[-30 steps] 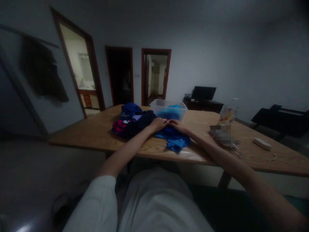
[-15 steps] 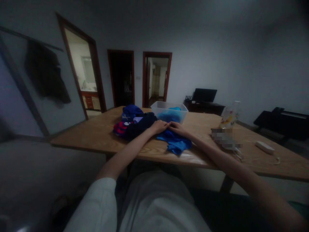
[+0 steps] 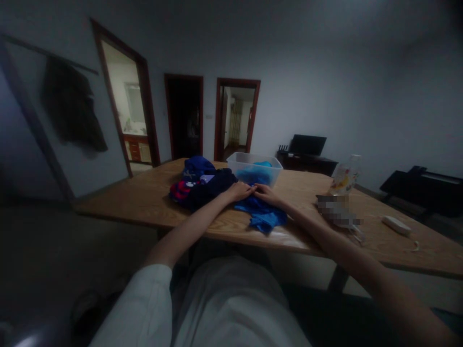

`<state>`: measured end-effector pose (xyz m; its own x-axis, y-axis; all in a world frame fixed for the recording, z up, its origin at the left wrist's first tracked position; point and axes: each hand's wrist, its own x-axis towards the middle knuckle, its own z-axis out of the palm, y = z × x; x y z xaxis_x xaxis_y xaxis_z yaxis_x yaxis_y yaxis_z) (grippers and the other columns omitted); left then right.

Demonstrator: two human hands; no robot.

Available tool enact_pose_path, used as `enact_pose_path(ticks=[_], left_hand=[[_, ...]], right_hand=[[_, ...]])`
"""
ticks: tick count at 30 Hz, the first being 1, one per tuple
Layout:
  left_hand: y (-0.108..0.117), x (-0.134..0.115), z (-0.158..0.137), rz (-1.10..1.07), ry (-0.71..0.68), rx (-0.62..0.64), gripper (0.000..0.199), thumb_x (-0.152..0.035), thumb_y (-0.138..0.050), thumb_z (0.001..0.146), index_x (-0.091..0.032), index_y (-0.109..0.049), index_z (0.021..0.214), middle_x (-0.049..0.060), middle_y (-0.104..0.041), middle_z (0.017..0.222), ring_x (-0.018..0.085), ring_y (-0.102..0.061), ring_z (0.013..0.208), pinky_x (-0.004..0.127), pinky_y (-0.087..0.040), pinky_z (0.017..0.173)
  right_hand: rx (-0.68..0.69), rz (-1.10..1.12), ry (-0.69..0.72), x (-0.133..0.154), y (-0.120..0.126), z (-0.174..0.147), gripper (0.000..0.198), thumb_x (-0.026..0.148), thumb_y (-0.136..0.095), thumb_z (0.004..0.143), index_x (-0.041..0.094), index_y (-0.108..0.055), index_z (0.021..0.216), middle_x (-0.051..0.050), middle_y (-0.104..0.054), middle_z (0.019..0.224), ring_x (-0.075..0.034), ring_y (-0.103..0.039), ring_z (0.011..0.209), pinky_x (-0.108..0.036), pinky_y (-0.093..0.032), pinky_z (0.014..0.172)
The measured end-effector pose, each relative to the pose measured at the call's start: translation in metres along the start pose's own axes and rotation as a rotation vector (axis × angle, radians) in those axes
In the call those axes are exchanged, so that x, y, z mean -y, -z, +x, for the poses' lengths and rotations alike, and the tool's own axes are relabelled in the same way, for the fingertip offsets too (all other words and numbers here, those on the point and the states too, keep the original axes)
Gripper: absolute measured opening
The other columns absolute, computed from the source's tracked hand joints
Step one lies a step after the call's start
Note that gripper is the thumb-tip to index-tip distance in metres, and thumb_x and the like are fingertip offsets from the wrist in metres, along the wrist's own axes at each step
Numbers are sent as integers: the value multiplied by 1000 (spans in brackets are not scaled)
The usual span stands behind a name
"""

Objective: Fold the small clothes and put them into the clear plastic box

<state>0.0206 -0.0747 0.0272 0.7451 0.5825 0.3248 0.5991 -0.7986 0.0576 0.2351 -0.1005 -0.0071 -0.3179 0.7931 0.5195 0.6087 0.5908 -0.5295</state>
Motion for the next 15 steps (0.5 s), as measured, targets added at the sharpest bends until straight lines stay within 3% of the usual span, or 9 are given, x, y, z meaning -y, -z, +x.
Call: enact_pose_path(ticks=[7,15], left_hand=[[0,1,0,-19,-18,-4,64,-58,-26,108,-21,-78,112,13,-77,114,25,-74,105,33,-55,90],[5,-3,-3,30,-4,-72,60,-53,-21,110,-21,-71,119,13,-76,113,27,-73,107,35,-54,91]], right_hand=[[27,16,18,-2,-1,0,39,55,-61,90,18,-70,101,-7,-74,103,-24,-68,92,-38,-55,90],[10,107,-105,-6,4,2,43,55,-48,97,23,-71,115,-6,-72,125,-26,-64,118,-47,-45,114]])
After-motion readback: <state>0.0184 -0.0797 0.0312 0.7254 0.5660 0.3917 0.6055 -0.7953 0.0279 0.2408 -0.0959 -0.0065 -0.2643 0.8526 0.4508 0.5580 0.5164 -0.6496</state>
